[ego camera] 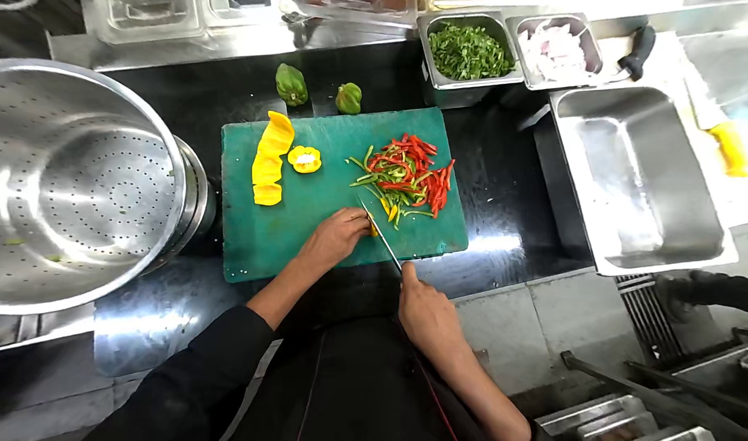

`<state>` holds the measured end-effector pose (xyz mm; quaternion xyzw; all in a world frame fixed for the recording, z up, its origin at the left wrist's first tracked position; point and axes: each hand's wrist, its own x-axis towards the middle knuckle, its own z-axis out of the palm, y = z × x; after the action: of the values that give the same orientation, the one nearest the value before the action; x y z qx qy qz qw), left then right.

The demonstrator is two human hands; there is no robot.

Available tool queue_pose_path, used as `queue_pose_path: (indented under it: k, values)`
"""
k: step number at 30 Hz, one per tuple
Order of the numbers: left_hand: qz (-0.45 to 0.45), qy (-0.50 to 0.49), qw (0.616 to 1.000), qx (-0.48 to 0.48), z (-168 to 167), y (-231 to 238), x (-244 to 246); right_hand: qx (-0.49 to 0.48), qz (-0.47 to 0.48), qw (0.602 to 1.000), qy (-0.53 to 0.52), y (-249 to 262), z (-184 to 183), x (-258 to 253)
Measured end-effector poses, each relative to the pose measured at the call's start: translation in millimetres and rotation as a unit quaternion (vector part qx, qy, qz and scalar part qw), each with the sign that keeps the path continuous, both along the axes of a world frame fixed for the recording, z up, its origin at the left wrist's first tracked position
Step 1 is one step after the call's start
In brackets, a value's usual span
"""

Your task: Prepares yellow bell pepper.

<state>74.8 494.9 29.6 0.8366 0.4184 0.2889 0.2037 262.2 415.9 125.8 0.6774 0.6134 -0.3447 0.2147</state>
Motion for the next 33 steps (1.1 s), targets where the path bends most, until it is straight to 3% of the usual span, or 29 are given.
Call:
queue_pose_path:
  k: [2,4,8,11,13,16,18,23,27,33]
  values:
    - [-0.007,-0.004,1.0,0.005,-2.4,0.2,-1.4,0.035,0.001,0.999,0.017,4.7,-13.4,-1.0]
    - [-0.012,-0.013,1.0,0.012,-3.8,0.8,-3.2,0.04,0.011,0.999,0.018,7.7,-4.7,0.6]
    - [-0.027,-0.037,0.998,0.042,-13.6,5.1,-8.9,-0.037,0.007,0.999,0.0,3.5,18.0,-3.0]
    - [-0.04,-0.042,0.998,0.025,-14.0,7.7,-12.2,0.019,-0.005,1.0,0.021,8.7,-9.3,-8.3]
    - [-0.052,-0.041,0.998,0.024,-14.5,9.0,-13.3,0.049,0.003,0.998,0.03,10.1,-8.2,-6.1]
    - [-0.066,-0.049,0.996,0.03,-15.4,12.9,-16.3,-0.005,0.004,1.0,0.023,7.4,12.1,-3.0]
    - [-0.067,-0.055,0.996,0.038,-16.7,12.2,-16.3,-0.028,-0.008,0.999,0.028,8.0,5.2,-4.1]
    - [-0.063,-0.046,0.996,0.037,-15.9,9.1,-16.8,0.042,-0.004,0.998,0.05,11.7,-8.4,-8.5]
    - [-0.061,-0.047,0.996,0.042,-16.9,10.3,-16.9,-0.03,-0.005,0.998,0.05,10.0,5.2,-3.3]
    - [-0.072,-0.044,0.996,0.026,-13.1,10.5,-20.9,0.042,-0.007,0.998,0.04,14.5,-17.6,-18.7]
